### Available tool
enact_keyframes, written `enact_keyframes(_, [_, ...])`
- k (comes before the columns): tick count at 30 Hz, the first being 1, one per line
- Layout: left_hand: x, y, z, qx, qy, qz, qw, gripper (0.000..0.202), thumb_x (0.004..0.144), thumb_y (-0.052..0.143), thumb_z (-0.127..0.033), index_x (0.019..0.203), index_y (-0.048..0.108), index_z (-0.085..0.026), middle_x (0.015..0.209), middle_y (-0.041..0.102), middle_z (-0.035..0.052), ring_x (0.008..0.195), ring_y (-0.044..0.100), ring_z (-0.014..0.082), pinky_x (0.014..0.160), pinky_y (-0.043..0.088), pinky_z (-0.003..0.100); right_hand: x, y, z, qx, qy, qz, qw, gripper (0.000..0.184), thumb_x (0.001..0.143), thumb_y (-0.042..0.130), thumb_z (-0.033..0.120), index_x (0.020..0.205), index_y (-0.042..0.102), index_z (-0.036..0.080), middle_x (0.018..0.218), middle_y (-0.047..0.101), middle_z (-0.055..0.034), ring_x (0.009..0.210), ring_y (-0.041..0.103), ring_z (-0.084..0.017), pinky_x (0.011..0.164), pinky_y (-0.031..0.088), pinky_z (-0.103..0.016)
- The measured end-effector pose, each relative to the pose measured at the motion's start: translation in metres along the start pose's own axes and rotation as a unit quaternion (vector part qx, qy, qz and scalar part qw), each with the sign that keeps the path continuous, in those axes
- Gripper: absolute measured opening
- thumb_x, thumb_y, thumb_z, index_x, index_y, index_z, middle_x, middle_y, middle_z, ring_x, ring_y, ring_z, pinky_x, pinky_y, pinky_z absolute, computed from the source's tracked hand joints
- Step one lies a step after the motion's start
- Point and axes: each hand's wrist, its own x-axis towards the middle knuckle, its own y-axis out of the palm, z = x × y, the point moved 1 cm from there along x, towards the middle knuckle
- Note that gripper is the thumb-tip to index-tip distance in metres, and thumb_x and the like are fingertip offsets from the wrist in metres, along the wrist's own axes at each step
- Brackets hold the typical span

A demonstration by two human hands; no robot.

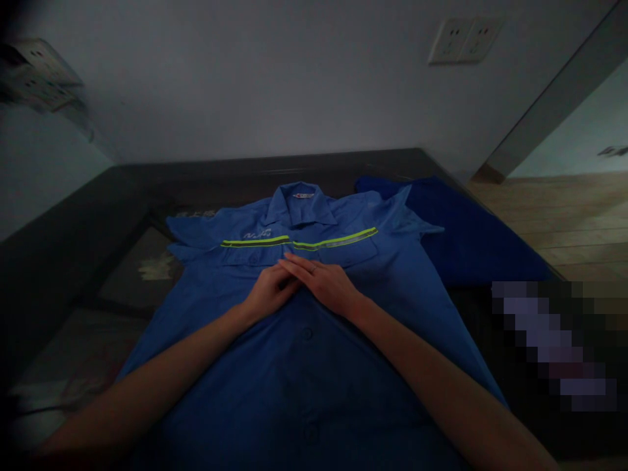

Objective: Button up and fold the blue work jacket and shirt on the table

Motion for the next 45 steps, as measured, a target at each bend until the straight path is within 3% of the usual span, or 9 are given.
enact_keyframes(5, [-0.001,0.002,-0.005,-0.018,-0.011,-0.044,0.999,0.014,0.085,0.053,-0.023,0.089,0.065,-0.016,0.086,0.066,0.0058,0.077,0.059,0.0158,0.07,0.046,0.026,-0.002,0.004,-0.004,-0.035,0.002,-0.016,0.999,0.046,0.091,0.045,0.012,0.138,0.042,0.016,0.107,0.068,-0.0111,0.093,0.065,-0.022,0.081,0.055,-0.034])
enact_keyframes(14, [0.003,-0.003,0.0,-0.189,-0.133,-0.104,0.967,0.016,0.088,0.049,-0.032,0.086,0.053,-0.017,0.07,0.06,-0.0004,0.063,0.057,0.0124,0.06,0.046,0.023,-0.005,0.01,-0.009,-0.013,0.031,-0.061,0.998,0.021,0.091,0.05,0.016,0.106,0.064,0.017,0.105,0.066,-0.0112,0.097,0.061,-0.022,0.084,0.053,-0.037])
enact_keyframes(16, [0.004,-0.003,0.0,-0.157,-0.11,-0.097,0.977,0.01,0.086,0.048,-0.022,0.091,0.055,-0.016,0.084,0.064,0.0034,0.078,0.061,0.015,0.071,0.049,0.026,-0.007,0.009,-0.01,-0.012,0.03,-0.074,0.997,0.018,0.091,0.05,0.018,0.101,0.066,0.016,0.102,0.065,-0.0107,0.095,0.061,-0.021,0.084,0.052,-0.036])
enact_keyframes(21, [0.004,-0.003,0.001,-0.04,-0.023,0.016,0.999,0.039,0.078,0.049,-0.007,0.115,0.057,-0.019,0.118,0.064,0.0071,0.111,0.057,0.02,0.1,0.04,0.036,-0.007,0.006,-0.011,-0.012,0.034,-0.094,0.995,0.022,0.093,0.045,0.021,0.089,0.066,0.015,0.086,0.064,-0.0094,0.083,0.06,-0.02,0.078,0.051,-0.034])
enact_keyframes(31, [0.006,-0.009,0.012,0.05,-0.029,0.006,0.998,0.021,0.086,0.052,-0.018,0.101,0.066,-0.02,0.096,0.068,0.0055,0.093,0.061,0.0199,0.087,0.045,0.034,-0.01,0.002,-0.02,-0.016,0.083,-0.161,0.983,0.014,0.088,0.05,0.018,0.075,0.056,0.02,0.076,0.059,-0.0052,0.076,0.056,-0.019,0.07,0.046,-0.03])
enact_keyframes(36, [0.005,-0.021,-0.011,0.117,-0.003,-0.048,0.992,0.023,0.085,0.053,-0.018,0.105,0.063,-0.02,0.106,0.063,0.0077,0.103,0.056,0.0223,0.088,0.041,0.035,-0.012,0.0,-0.025,0.058,0.123,-0.201,0.97,0.011,0.088,0.052,0.02,0.078,0.054,0.02,0.077,0.059,-0.0041,0.077,0.056,-0.019,0.072,0.045,-0.031])
enact_keyframes(38, [0.003,-0.024,-0.028,0.103,-0.038,-0.014,0.994,0.016,0.087,0.051,-0.024,0.094,0.064,-0.018,0.091,0.064,0.0062,0.087,0.059,0.0198,0.074,0.043,0.03,-0.011,-0.001,-0.025,0.075,0.128,-0.225,0.963,0.011,0.089,0.052,0.023,0.078,0.054,0.021,0.078,0.059,-0.0036,0.077,0.056,-0.018,0.071,0.045,-0.03])
enact_keyframes(42, [-0.007,-0.018,-0.051,0.04,-0.117,0.175,0.977,0.026,0.085,0.053,-0.036,0.067,0.057,-0.018,0.057,0.056,-0.0006,0.051,0.051,0.0138,0.048,0.03,0.024,-0.008,-0.004,-0.025,0.087,0.154,-0.271,0.946,0.013,0.087,0.053,0.022,0.074,0.05,0.02,0.071,0.053,-0.0011,0.067,0.051,-0.015,0.062,0.041,-0.027])
enact_keyframes(45, [-0.011,-0.01,-0.05,0.011,-0.106,0.207,0.972,0.027,0.083,0.053,-0.032,0.06,0.052,-0.018,0.054,0.052,-0.0018,0.048,0.048,0.0124,0.046,0.027,0.024,-0.004,-0.005,-0.028,0.088,0.173,-0.27,0.943,0.014,0.084,0.054,0.02,0.071,0.049,0.02,0.069,0.051,-0.0001,0.063,0.05,-0.014,0.061,0.04,-0.026])
